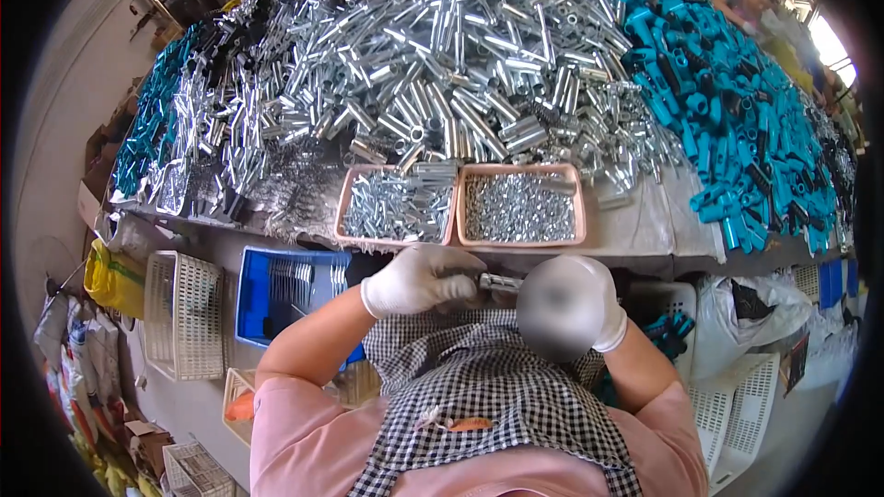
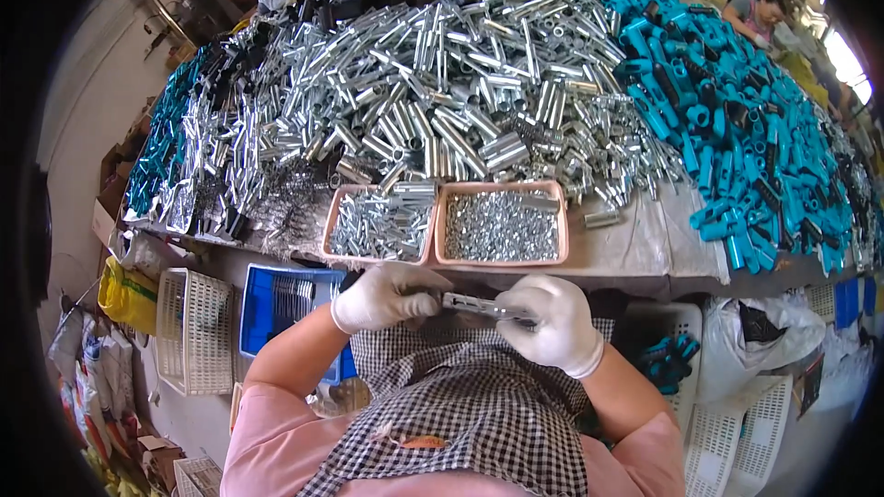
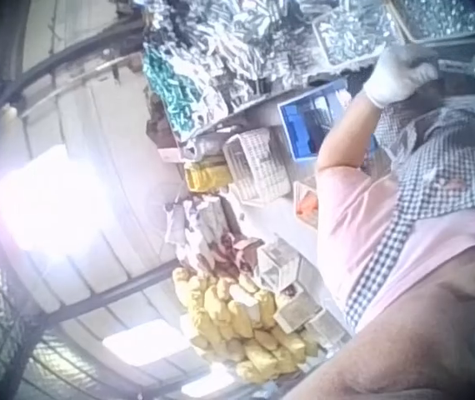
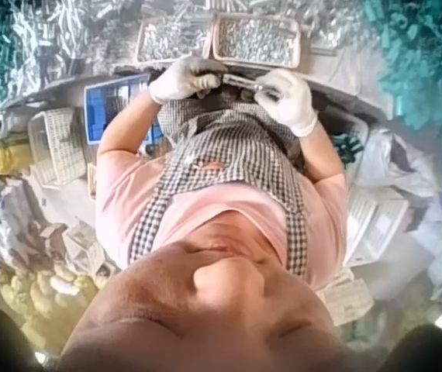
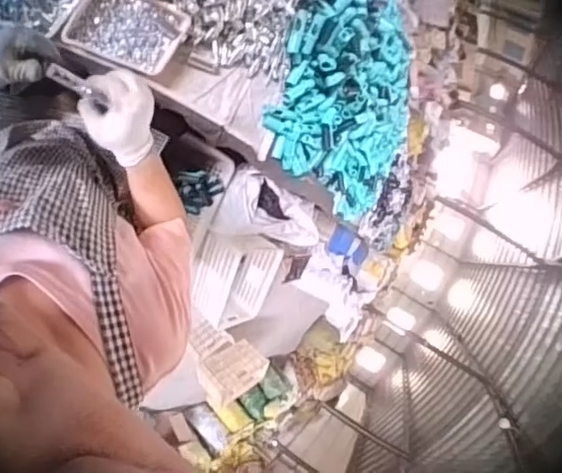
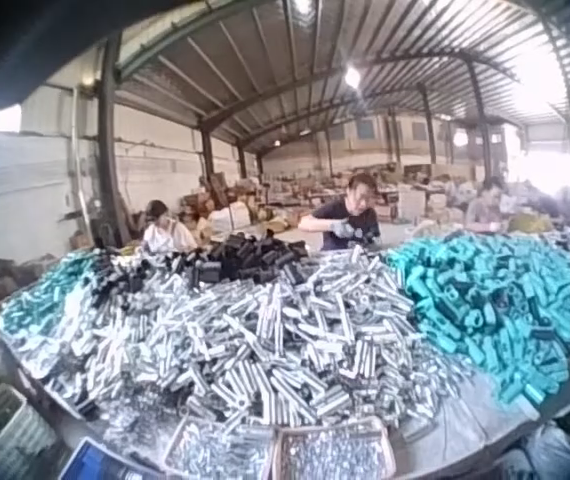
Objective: Assembling metal tube components into plastic handles and securing them with screws using a power screwdriver.
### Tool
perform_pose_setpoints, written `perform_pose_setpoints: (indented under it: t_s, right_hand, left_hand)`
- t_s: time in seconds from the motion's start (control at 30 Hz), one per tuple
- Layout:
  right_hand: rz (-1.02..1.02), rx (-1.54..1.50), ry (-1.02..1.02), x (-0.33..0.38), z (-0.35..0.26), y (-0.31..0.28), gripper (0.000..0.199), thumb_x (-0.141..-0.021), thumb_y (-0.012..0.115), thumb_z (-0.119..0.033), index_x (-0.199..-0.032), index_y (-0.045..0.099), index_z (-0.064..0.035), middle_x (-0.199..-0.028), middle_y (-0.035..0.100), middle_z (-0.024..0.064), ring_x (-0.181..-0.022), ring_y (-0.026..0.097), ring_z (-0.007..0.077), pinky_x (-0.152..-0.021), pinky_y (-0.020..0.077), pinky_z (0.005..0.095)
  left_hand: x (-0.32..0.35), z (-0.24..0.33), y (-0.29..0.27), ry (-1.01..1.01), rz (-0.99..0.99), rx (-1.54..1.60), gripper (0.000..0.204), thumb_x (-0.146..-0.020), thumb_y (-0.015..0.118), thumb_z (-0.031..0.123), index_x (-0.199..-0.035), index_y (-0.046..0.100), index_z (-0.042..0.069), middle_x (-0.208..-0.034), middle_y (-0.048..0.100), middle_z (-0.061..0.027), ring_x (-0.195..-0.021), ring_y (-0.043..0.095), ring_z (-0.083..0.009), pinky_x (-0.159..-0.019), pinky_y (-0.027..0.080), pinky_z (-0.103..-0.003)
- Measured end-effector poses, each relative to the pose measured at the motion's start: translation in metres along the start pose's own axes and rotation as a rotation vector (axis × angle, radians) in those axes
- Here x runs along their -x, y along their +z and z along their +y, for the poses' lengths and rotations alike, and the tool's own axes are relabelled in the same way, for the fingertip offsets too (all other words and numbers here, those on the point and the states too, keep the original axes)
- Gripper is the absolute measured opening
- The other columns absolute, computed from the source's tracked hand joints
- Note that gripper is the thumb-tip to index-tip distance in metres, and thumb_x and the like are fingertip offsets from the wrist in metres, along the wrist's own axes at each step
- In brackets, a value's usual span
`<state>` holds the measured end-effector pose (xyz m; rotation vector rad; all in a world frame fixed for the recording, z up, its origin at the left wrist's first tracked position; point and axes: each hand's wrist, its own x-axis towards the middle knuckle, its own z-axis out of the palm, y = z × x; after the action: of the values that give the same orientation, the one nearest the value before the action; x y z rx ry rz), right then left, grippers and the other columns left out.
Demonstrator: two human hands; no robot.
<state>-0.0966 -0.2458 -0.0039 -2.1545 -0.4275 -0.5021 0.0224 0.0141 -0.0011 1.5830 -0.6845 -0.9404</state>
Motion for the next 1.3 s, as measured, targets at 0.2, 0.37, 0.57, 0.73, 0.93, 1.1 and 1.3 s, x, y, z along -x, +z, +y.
perform_pose_setpoints:
  t_s: [0.2, 0.37, 0.57, 0.73, 0.93, 1.1, 1.3]
  right_hand:
    - [-0.061, 0.149, -0.109, 0.004, -0.018, 0.026, 0.04, -0.06, 0.078, -0.008, -0.098, 0.065, -0.0096, -0.08, 0.062, 0.0073, -0.07, 0.063, 0.0279, -0.06, 0.0522, 0.0396]
    - [-0.105, 0.278, -0.013, 0.005, -0.021, 0.051, 0.049, -0.068, 0.075, -0.014, -0.114, 0.063, -0.0082, -0.077, 0.064, 0.0102, -0.067, 0.065, 0.0302, -0.058, 0.0527, 0.0398]
    - [-0.308, 0.206, -0.063, -0.006, -0.03, 0.05, 0.054, -0.068, 0.078, -0.018, -0.119, 0.061, -0.007, -0.076, 0.065, 0.0107, -0.068, 0.066, 0.0311, -0.059, 0.0527, 0.0415]
    - [-0.653, -0.386, 0.571, -0.014, -0.029, 0.058, 0.075, -0.069, 0.083, -0.011, -0.136, 0.052, 0.0018, -0.119, 0.065, 0.0157, -0.103, 0.065, 0.0211, -0.092, 0.0523, 0.0333]
    - [-0.689, -0.18, 0.503, 0.002, -0.031, 0.094, 0.039, -0.077, 0.074, -0.013, -0.11, 0.067, 0.0067, -0.091, 0.071, 0.0131, -0.079, 0.066, 0.0157, -0.073, 0.052, 0.029]
    - [-0.529, -0.119, 0.646, -0.009, -0.033, 0.104, 0.031, -0.068, 0.069, -0.007, -0.097, 0.071, 0.006, -0.088, 0.071, 0.0173, -0.08, 0.07, 0.0244, -0.077, 0.0531, 0.0317]
    - [-0.536, -0.07, 0.607, -0.016, -0.014, 0.116, 0.032, -0.069, 0.073, -0.012, -0.097, 0.072, 0.0048, -0.084, 0.072, 0.0182, -0.076, 0.072, 0.024, -0.072, 0.0545, 0.0321]
  left_hand:
    - [0.016, 0.006, 0.034, 0.227, 0.03, -0.541, 0.035, -0.08, 0.075, 0.018, -0.11, 0.07, 0.0, -0.097, 0.07, -0.02, -0.09, 0.067, -0.0365, -0.08, 0.054, -0.043]
    - [0.018, -0.003, 0.046, 0.445, 0.101, -0.613, 0.03, -0.079, 0.075, 0.016, -0.104, 0.07, 0.001, -0.082, 0.066, -0.0182, -0.078, 0.065, -0.0374, -0.071, 0.053, -0.046]
    - [0.028, -0.021, 0.027, 0.451, 0.062, -0.622, 0.028, -0.076, 0.076, 0.015, -0.101, 0.069, 0.002, -0.078, 0.063, -0.016, -0.074, 0.064, -0.0361, -0.065, 0.051, -0.045]
    - [0.05, -0.058, 0.018, 0.571, 0.168, -0.683, 0.039, -0.076, 0.076, 0.017, -0.111, 0.065, 0.005, -0.088, 0.063, -0.0122, -0.081, 0.066, -0.0328, -0.07, 0.054, -0.043]
    - [0.071, -0.109, 0.02, 0.599, 0.328, -0.716, 0.054, -0.083, 0.073, 0.032, -0.125, 0.058, 0.002, -0.102, 0.063, -0.0138, -0.093, 0.064, -0.0324, -0.08, 0.054, -0.04]
    - [0.103, -0.202, -0.064, -0.04, 1.211, -0.21, 0.04, -0.088, 0.07, 0.024, -0.119, 0.063, -0.001, -0.1, 0.07, -0.0175, -0.093, 0.067, -0.0299, -0.084, 0.054, -0.038]
    - [0.16, -0.393, -0.174, -0.883, 1.296, -0.389, 0.05, -0.081, 0.072, 0.034, -0.119, 0.066, 0.002, -0.118, 0.068, -0.0218, -0.113, 0.064, -0.0352, -0.098, 0.05, -0.042]
